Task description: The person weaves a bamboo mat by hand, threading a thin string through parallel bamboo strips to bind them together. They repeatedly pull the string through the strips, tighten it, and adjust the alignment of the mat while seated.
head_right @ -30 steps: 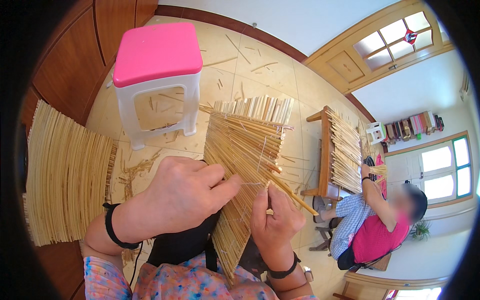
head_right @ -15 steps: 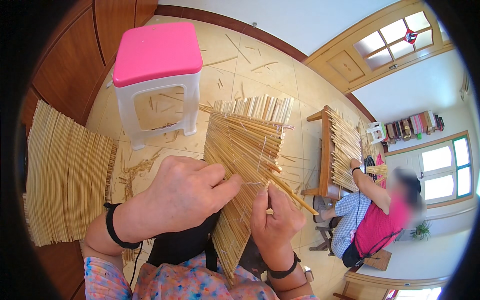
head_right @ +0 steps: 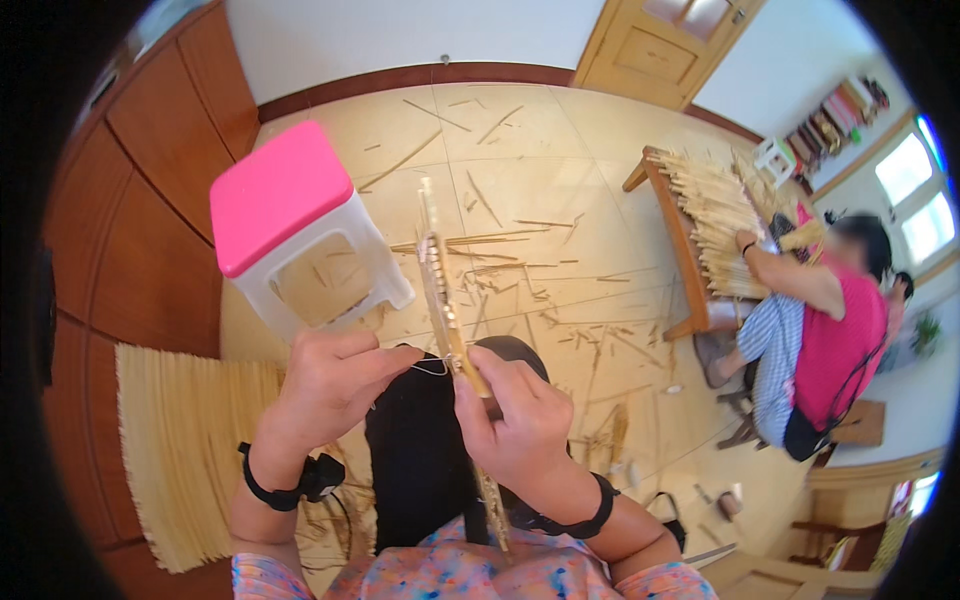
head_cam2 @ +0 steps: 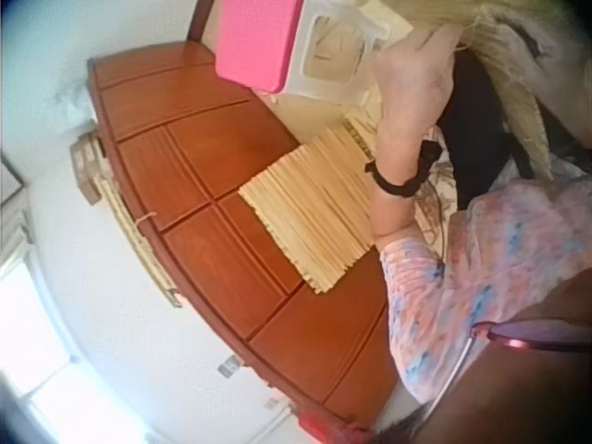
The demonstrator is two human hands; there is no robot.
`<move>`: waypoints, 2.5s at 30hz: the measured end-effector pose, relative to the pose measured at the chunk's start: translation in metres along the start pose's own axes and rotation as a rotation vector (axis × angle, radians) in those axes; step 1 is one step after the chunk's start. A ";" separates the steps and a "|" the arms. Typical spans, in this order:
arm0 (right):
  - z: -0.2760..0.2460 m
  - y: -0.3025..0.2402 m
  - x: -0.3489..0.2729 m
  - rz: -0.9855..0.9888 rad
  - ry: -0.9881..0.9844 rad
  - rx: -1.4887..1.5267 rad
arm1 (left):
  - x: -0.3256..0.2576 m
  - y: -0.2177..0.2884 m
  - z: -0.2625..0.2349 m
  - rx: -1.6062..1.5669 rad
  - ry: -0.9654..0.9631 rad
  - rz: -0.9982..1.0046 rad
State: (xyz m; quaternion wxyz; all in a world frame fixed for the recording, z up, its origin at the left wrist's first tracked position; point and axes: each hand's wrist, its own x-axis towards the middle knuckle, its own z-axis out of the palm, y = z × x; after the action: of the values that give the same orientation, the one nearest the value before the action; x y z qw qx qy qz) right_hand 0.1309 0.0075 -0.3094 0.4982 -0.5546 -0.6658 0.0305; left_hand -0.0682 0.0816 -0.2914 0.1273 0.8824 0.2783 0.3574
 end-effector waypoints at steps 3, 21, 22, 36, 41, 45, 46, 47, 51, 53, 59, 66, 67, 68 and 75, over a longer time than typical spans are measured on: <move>-0.004 0.010 -0.005 -0.012 -0.014 0.141 | -0.001 -0.007 0.001 -0.034 -0.047 -0.027; 0.012 0.038 -0.029 0.064 0.056 0.621 | 0.011 -0.002 0.000 -0.021 -0.240 -0.170; 0.010 0.037 -0.029 0.071 0.047 0.621 | 0.012 -0.001 0.002 -0.046 -0.235 -0.150; 0.006 0.037 -0.028 0.091 0.033 0.641 | 0.026 -0.008 -0.010 -0.173 -0.407 -0.086; 0.006 0.037 -0.027 0.106 0.028 0.658 | 0.028 -0.008 -0.010 -0.167 -0.421 -0.060; 0.007 0.037 -0.028 0.105 0.025 0.671 | 0.027 -0.023 -0.013 -0.162 -0.493 -0.057; 0.007 0.037 -0.028 0.102 0.030 0.675 | 0.027 -0.024 -0.013 -0.159 -0.499 -0.064; 0.008 0.037 -0.028 0.099 0.036 0.679 | 0.028 -0.025 -0.013 -0.156 -0.506 -0.071; 0.010 0.039 -0.028 0.072 0.034 0.668 | 0.024 -0.024 -0.005 -0.189 -0.396 -0.033; 0.011 0.039 -0.028 0.061 0.037 0.656 | 0.022 -0.014 -0.003 -0.171 -0.362 -0.077; 0.009 0.039 -0.028 0.054 0.016 0.624 | 0.014 -0.008 -0.005 -0.192 -0.363 -0.168; 0.007 0.038 -0.023 0.040 -0.007 0.567 | 0.017 -0.012 -0.008 -0.249 -0.421 -0.175; 0.006 0.037 -0.023 0.040 -0.020 0.559 | 0.019 -0.012 -0.007 -0.261 -0.414 -0.158; 0.005 0.037 -0.022 0.039 -0.033 0.551 | 0.022 -0.011 -0.007 -0.272 -0.408 -0.141; 0.006 0.033 -0.020 0.014 -0.014 0.485 | 0.015 -0.012 -0.008 -0.336 -0.360 -0.165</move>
State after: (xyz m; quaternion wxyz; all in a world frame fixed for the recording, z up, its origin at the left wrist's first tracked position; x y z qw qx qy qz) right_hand 0.1477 0.0079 -0.3451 0.6119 -0.4231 -0.6385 0.1970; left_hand -0.0695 0.0997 -0.2826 0.3482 0.8727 0.2587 0.2242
